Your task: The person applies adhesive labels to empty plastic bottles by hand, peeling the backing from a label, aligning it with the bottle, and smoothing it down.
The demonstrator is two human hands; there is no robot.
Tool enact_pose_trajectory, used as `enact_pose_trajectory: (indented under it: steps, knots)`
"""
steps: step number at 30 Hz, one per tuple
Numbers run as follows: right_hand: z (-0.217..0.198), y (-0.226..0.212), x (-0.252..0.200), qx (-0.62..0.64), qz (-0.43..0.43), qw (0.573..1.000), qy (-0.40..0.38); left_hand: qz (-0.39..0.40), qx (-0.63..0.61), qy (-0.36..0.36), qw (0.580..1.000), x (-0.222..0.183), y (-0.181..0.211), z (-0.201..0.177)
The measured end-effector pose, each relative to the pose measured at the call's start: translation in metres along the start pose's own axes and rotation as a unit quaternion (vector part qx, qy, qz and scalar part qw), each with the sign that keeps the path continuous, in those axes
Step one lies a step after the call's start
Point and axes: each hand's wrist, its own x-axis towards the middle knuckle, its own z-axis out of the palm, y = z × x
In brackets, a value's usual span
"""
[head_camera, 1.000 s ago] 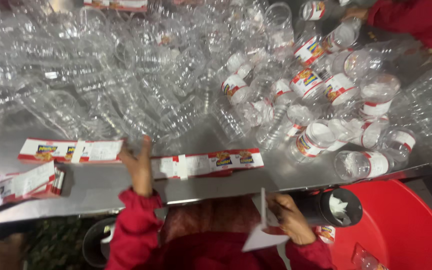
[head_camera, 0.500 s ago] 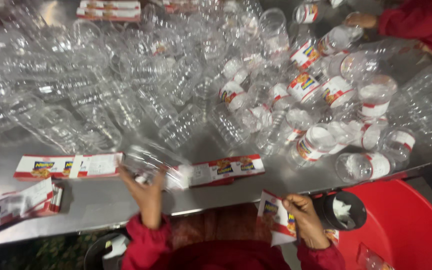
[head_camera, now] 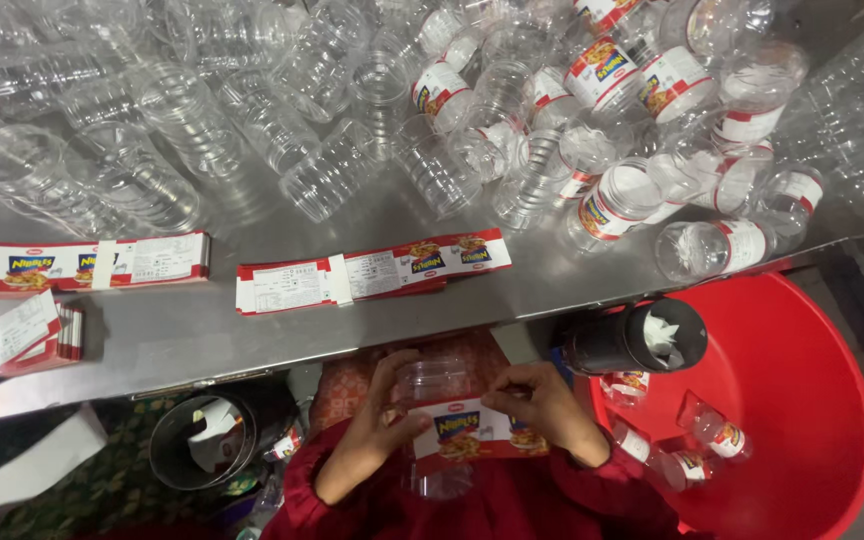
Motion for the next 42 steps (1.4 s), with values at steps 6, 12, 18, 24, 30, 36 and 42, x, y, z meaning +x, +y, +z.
enact_pose_trajectory:
  steps: [6,12,18,24,30,36,42]
  knots:
    - [0.014,-0.021,-0.002,-0.019,0.005,0.999,0.036,-0.031,-0.075,0.001,0.997,0.004,0.004,0.004]
    - [0.019,-0.030,-0.001,-0.041,-0.008,0.998,0.040,0.016,-0.072,-0.005,0.997,0.005,-0.011,-0.003]
    - [0.021,-0.040,-0.001,-0.076,-0.041,0.995,0.051,0.020,-0.062,-0.010,0.998,0.005,-0.007,-0.004]
    - [0.036,-0.061,-0.002,-0.236,-0.160,0.940,0.188,-0.044,-0.082,0.011,0.996,0.010,-0.006,-0.005]
    - [0.047,-0.023,0.004,-0.322,-0.190,0.900,0.225,-0.022,-0.075,-0.009,0.997,0.022,-0.032,-0.016]
    - [0.027,-0.014,0.010,-0.236,-0.235,0.943,-0.002,0.096,-0.021,0.034,0.995,0.025,-0.082,-0.042]
    - [0.016,-0.023,0.007,0.068,-0.116,0.976,-0.171,0.016,-0.298,0.178,0.938,0.018,-0.057,-0.027]
